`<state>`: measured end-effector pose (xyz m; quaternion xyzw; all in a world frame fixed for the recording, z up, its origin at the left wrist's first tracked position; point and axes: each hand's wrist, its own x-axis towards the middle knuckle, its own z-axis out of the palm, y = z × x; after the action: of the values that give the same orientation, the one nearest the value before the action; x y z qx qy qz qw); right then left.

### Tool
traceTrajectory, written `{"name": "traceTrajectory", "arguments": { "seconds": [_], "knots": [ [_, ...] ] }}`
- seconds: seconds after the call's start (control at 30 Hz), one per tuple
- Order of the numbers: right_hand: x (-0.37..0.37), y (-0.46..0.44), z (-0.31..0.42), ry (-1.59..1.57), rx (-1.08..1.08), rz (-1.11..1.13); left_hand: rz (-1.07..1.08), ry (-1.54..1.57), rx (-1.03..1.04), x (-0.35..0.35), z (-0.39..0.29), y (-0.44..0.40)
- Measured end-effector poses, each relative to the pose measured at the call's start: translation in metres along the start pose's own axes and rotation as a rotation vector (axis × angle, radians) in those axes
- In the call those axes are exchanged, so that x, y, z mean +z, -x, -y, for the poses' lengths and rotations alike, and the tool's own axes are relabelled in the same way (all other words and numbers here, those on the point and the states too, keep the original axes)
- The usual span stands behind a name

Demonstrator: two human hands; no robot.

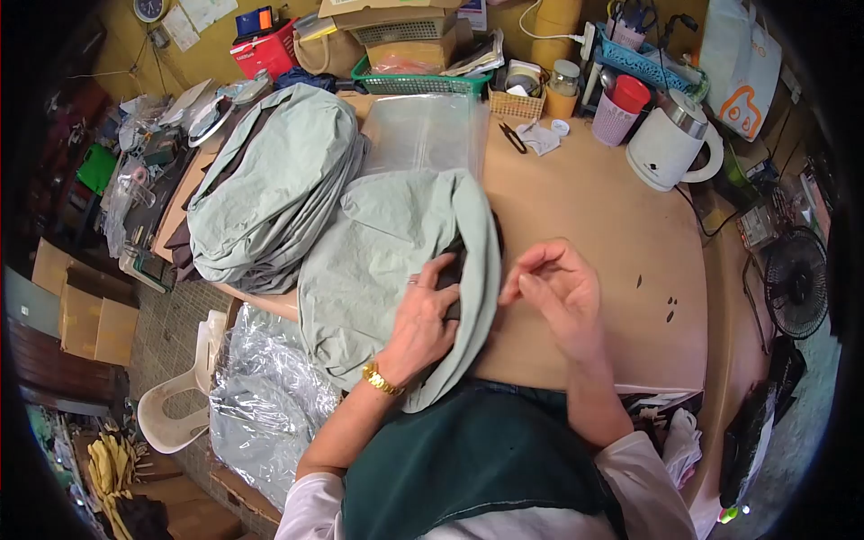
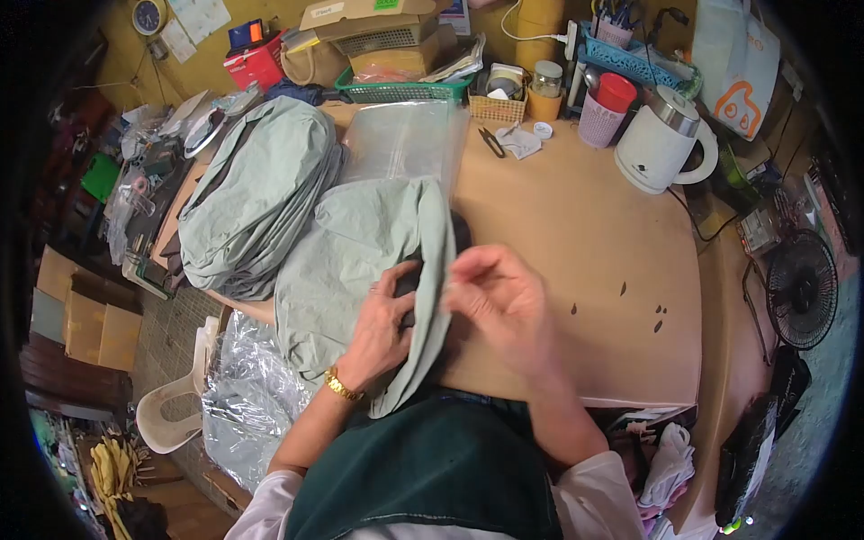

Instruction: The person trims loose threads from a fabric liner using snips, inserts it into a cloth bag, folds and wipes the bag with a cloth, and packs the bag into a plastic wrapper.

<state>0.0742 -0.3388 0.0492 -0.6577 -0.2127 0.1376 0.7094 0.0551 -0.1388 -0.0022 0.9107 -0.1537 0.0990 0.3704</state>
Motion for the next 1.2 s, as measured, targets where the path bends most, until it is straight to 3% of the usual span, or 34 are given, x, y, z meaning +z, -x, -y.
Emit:
{"name": "traceTrajectory", "arguments": {
  "seconds": [0.03, 0.07, 0.1, 0.13, 0.2, 0.23, 0.3, 0.37, 0.43, 0.47, 0.5, 0.57, 0.6, 0.67, 0.7, 0.77, 0.83, 0.9, 0.93, 0.97, 1.03, 1.07, 1.1, 1.17, 1.2],
  "knots": [
    [0.021, -0.001, 0.004, -0.495, -0.199, -0.011, -0.058, 0.083, 0.149, 0.004, 0.001, -0.001],
    [0.032, -0.004, 0.008, -0.419, -0.118, 0.125, -0.075, 0.325, 0.101, 0.001, -0.001, -0.001],
    [0.032, -0.007, -0.004, -0.08, -0.032, 0.172, -0.192, 0.287, 0.049, -0.008, 0.002, 0.0],
    [0.027, -0.007, -0.018, 0.231, -0.042, 0.085, -0.328, 0.183, 0.099, -0.027, 0.017, -0.001],
    [-0.002, -0.003, -0.048, 0.756, -0.033, -0.025, -0.672, 0.757, -0.312, -0.063, 0.039, 0.01],
    [0.001, -0.001, -0.042, 0.76, -0.039, -0.025, -0.706, 0.743, -0.304, -0.08, 0.042, 0.013],
    [0.015, 0.007, -0.018, 0.15, 0.03, -0.129, -0.552, 0.527, -0.221, -0.084, 0.016, 0.014],
    [0.028, 0.004, -0.006, -0.007, -0.047, -0.151, -0.166, 0.395, 0.036, -0.068, -0.033, 0.005],
    [0.017, -0.008, -0.011, 0.62, -0.345, -0.163, -0.025, 0.938, -0.046, -0.042, -0.056, 0.01],
    [0.0, -0.009, -0.035, 0.466, -0.254, -0.121, -0.056, 0.825, -0.188, -0.039, -0.041, 0.011],
    [-0.01, -0.005, -0.056, 0.26, -0.157, -0.187, -0.276, 0.876, -0.257, -0.024, -0.022, 0.009],
    [-0.023, 0.008, -0.082, -0.02, 0.001, -0.225, -0.194, 0.309, -0.388, -0.02, 0.013, 0.008],
    [-0.021, 0.014, -0.09, -0.019, 0.005, -0.222, -0.196, 0.311, -0.392, -0.011, 0.02, 0.011],
    [-0.015, 0.024, -0.098, -0.284, 0.033, -0.164, -0.08, -0.117, -0.17, 0.007, 0.024, 0.016],
    [-0.015, 0.025, -0.095, -0.285, 0.033, -0.158, -0.084, -0.12, -0.174, 0.007, 0.021, 0.015],
    [-0.013, 0.032, -0.079, 0.403, -0.063, -0.145, -0.021, -0.251, -0.192, 0.004, 0.016, 0.012],
    [-0.001, 0.04, -0.046, 0.75, -0.103, -0.262, -0.008, -0.259, -0.194, -0.001, 0.016, 0.01],
    [-0.003, 0.043, -0.036, 1.04, -0.23, -0.244, 0.097, -0.302, -0.189, -0.01, 0.015, 0.007],
    [-0.002, 0.042, -0.039, 0.525, -0.139, -0.215, 0.097, -0.301, -0.186, -0.02, 0.007, 0.004],
    [0.002, 0.04, -0.039, 0.527, -0.14, -0.221, -0.011, -0.27, -0.162, -0.033, -0.005, 0.0],
    [0.017, 0.034, -0.037, 0.195, -0.278, -0.09, -0.119, -0.233, -0.138, -0.052, -0.029, -0.011],
    [0.023, 0.027, -0.038, 0.196, -0.276, -0.091, -0.133, -0.221, -0.002, -0.06, -0.039, -0.015],
    [0.026, 0.013, -0.038, 0.369, -0.471, -0.006, -0.152, -0.21, 0.136, -0.068, -0.049, -0.017],
    [0.033, -0.017, -0.054, 0.576, -0.751, 0.027, 0.01, 0.044, 0.198, -0.072, -0.072, -0.014],
    [0.036, -0.034, -0.057, 0.678, -0.855, -0.008, 0.067, -0.135, 0.369, -0.075, -0.084, -0.012]
  ]
}}
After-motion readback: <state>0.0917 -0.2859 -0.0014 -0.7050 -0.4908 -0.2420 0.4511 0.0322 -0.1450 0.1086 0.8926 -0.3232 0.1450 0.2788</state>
